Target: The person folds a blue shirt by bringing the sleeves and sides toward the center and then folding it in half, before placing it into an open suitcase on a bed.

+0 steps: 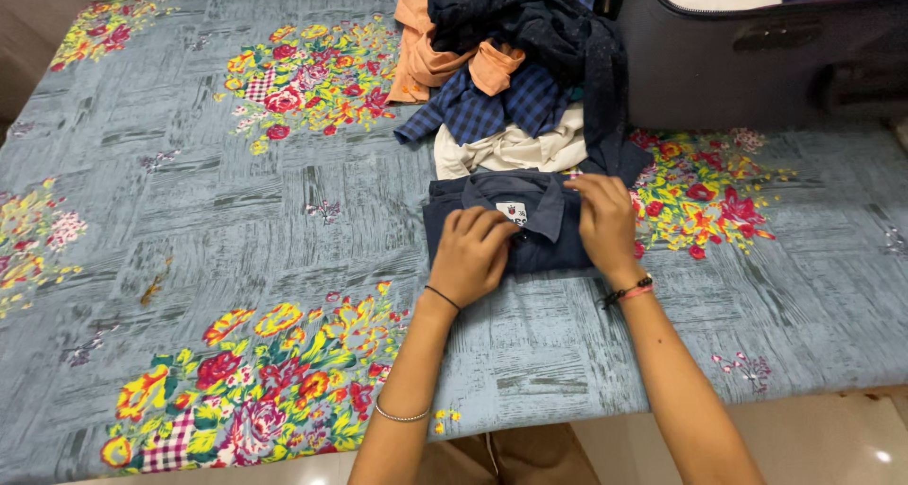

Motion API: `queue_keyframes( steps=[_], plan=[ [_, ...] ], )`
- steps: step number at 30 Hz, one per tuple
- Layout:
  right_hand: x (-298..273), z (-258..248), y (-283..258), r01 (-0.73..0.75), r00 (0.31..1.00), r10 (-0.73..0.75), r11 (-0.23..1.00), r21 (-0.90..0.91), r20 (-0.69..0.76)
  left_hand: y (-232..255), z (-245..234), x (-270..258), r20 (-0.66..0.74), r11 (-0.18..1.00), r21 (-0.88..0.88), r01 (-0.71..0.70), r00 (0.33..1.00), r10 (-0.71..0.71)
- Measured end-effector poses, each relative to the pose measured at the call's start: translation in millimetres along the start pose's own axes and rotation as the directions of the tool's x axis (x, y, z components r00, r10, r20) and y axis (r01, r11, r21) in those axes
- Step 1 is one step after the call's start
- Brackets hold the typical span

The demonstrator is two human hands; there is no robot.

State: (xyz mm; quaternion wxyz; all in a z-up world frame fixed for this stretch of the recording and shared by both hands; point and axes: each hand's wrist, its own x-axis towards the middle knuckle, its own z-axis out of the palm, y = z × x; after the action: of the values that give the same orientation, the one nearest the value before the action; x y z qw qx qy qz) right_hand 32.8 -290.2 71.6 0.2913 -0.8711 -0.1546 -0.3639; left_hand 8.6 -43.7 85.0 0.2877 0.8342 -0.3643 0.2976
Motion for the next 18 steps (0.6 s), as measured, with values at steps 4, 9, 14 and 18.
queue_keyframes(
  steps=[4, 9, 14, 18],
  plan=[
    [20.9, 1.1, 2.4, 0.125, 0.979, -0.115, 0.991, -0.049, 0.171, 2.6, 3.1, 2.8, 0.034, 0.999, -0.034, -0.027, 0.999, 0.028],
    [44.7, 2.7, 12.1, 0.303, 0.888, -0.227, 0.943, -0.139, 0.401, 0.8, 2.2, 1.8, 0.059, 0.997, -0.073, 0.008, 0.998, -0.004],
    [59.3, -5.2, 14.0, 0.287, 0.828, -0.201, 0.954, -0.089, 0.523, -1.2, 2.7, 3.0, 0.081, 0.994, -0.100, 0.032, 0.996, -0.024],
    [51.9, -0.4, 13.6, 0.217, 0.910, -0.155, 0.969, -0.123, 0.384, -2.2, 3.6, 2.9, 0.085, 0.994, -0.096, 0.054, 0.995, -0.046]
  ],
)
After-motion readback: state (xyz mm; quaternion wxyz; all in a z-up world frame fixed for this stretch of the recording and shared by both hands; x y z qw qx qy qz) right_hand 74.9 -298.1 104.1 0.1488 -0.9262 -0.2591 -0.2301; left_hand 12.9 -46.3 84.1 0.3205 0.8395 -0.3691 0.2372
